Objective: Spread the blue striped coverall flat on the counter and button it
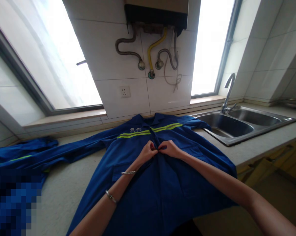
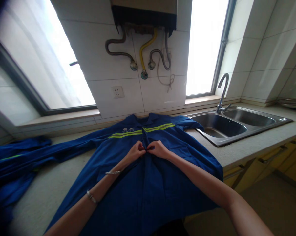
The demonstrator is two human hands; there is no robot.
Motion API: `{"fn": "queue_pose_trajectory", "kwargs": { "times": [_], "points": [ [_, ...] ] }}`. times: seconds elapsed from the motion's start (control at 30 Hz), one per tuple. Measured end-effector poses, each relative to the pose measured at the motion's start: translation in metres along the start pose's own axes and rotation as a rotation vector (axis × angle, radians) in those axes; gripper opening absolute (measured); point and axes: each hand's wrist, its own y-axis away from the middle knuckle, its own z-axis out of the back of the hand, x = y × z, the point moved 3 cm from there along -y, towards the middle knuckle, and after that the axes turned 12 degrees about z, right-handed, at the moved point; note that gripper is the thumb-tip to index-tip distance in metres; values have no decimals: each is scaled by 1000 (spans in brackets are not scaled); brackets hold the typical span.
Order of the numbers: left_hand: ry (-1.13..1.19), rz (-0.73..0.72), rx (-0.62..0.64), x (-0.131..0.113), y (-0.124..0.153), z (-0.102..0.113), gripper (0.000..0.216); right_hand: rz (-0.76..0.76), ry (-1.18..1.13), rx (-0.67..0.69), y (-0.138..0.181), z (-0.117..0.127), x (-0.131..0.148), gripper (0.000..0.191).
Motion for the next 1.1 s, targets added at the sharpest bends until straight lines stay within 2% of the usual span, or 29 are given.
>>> {"fn": "queue_pose_trajectory", "kwargs": {
  "times": [0.2,0.43,0.67,0.8,1.1],
  "points": [
    [132,37,53,1,-1,-3,28,-218,-323,-3,2,-5,-17,33],
    [253,28,107,-4,3,-1,30,-226,-393,-53,2,-6,-16,50],
    [165,-3,101,-7,5,2,28,-197,-426,-62,2,-7,-9,44],
    [216,-16,159,-3,3,1,30,-199,-389,-80,2,-6,-9,41],
    [293,-27,137,-6,3,0,33,-263,-446,-106,0,-9,-18,44]
  ]
}}
